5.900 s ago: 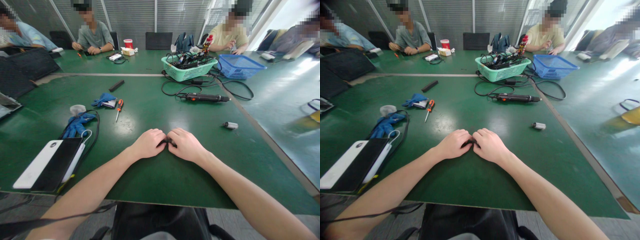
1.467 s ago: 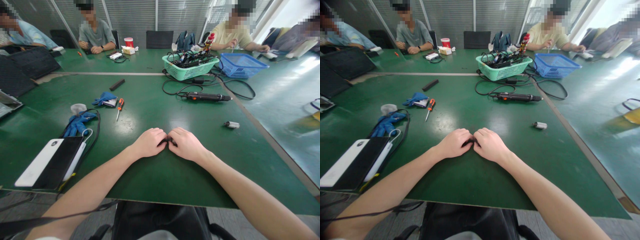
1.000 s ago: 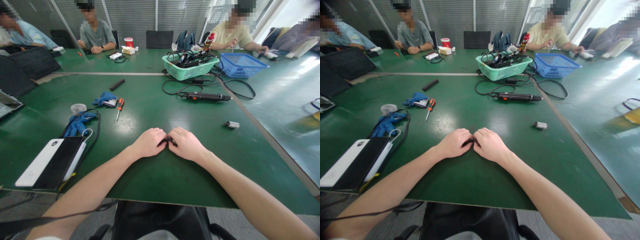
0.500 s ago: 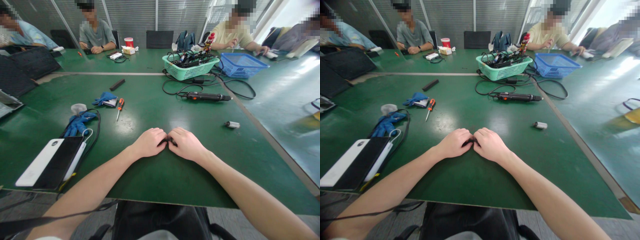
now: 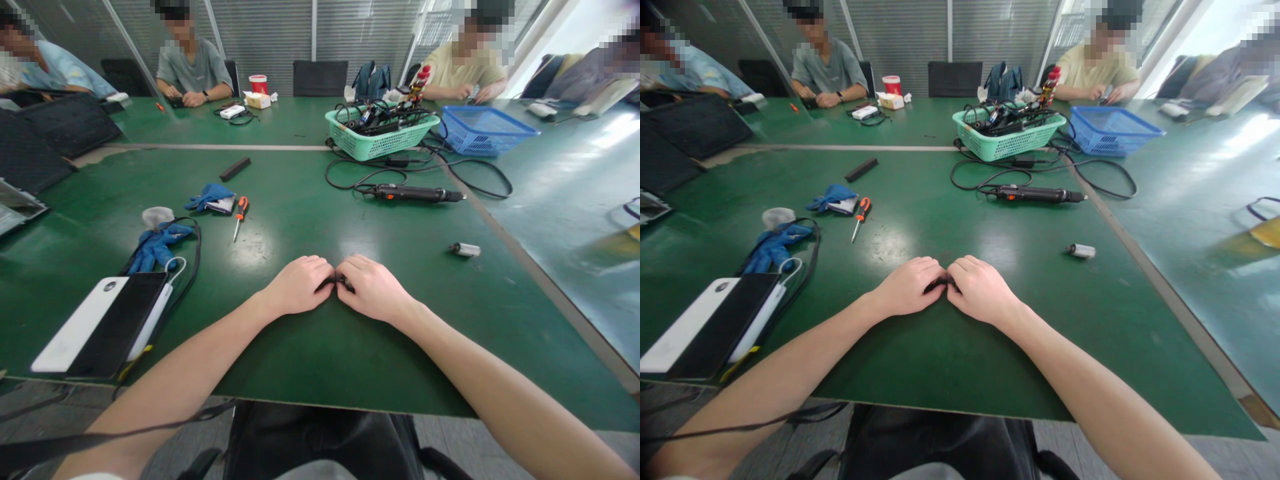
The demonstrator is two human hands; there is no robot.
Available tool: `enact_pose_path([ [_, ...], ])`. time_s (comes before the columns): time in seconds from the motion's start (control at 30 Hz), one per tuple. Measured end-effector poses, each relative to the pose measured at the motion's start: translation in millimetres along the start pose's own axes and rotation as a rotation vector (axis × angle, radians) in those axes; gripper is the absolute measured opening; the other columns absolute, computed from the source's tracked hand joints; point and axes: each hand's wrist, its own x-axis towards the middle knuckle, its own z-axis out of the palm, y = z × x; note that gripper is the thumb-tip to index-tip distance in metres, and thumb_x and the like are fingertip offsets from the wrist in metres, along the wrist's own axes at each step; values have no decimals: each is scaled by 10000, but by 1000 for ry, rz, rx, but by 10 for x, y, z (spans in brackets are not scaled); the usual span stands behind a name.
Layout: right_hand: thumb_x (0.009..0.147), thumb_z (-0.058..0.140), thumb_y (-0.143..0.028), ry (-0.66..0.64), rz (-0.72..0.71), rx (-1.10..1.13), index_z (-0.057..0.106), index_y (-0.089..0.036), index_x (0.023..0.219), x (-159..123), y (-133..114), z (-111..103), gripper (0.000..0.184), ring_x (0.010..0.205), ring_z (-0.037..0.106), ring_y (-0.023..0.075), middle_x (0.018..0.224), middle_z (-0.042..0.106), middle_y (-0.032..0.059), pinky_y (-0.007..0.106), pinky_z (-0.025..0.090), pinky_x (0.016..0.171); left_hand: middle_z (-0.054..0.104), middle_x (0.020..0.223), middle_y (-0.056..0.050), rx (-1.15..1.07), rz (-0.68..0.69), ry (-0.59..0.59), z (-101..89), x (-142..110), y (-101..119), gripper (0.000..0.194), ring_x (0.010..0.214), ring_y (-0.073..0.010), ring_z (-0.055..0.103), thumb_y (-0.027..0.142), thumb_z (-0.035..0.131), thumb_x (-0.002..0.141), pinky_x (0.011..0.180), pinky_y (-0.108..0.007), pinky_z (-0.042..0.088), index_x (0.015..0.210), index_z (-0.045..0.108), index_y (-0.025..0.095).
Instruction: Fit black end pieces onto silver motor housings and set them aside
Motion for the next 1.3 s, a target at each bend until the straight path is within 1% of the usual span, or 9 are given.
enact_pose_path([
  [0.2, 911, 538, -171, -14, 4, -16, 601, -186, 887, 1, 0, 7, 69, 848, 557, 223, 868, 641, 73, 354, 455, 799, 644, 920, -58, 2, -5, -4, 2, 1, 2, 107, 901, -217, 600, 249, 529, 951, 822, -366, 483, 958, 605, 174],
  [0.33, 908, 541, -169, -12, 2, -30, 597, -187, 875, 6, -5, 5, 67, 838, 553, 222, 861, 638, 70, 350, 451, 781, 644, 916, -59, -4, -1, 0, 3, 0, -1, 112, 892, -216, 601, 249, 521, 950, 811, -364, 483, 951, 605, 176],
  [1.3, 910, 532, -166, 6, -18, -3, 598, -194, 859, 11, -19, 0, 88, 821, 547, 221, 847, 635, 71, 351, 453, 769, 647, 915, -60, -1, -21, 4, 1, -6, -8, 107, 886, -218, 602, 262, 523, 938, 800, -375, 491, 927, 594, 182],
])
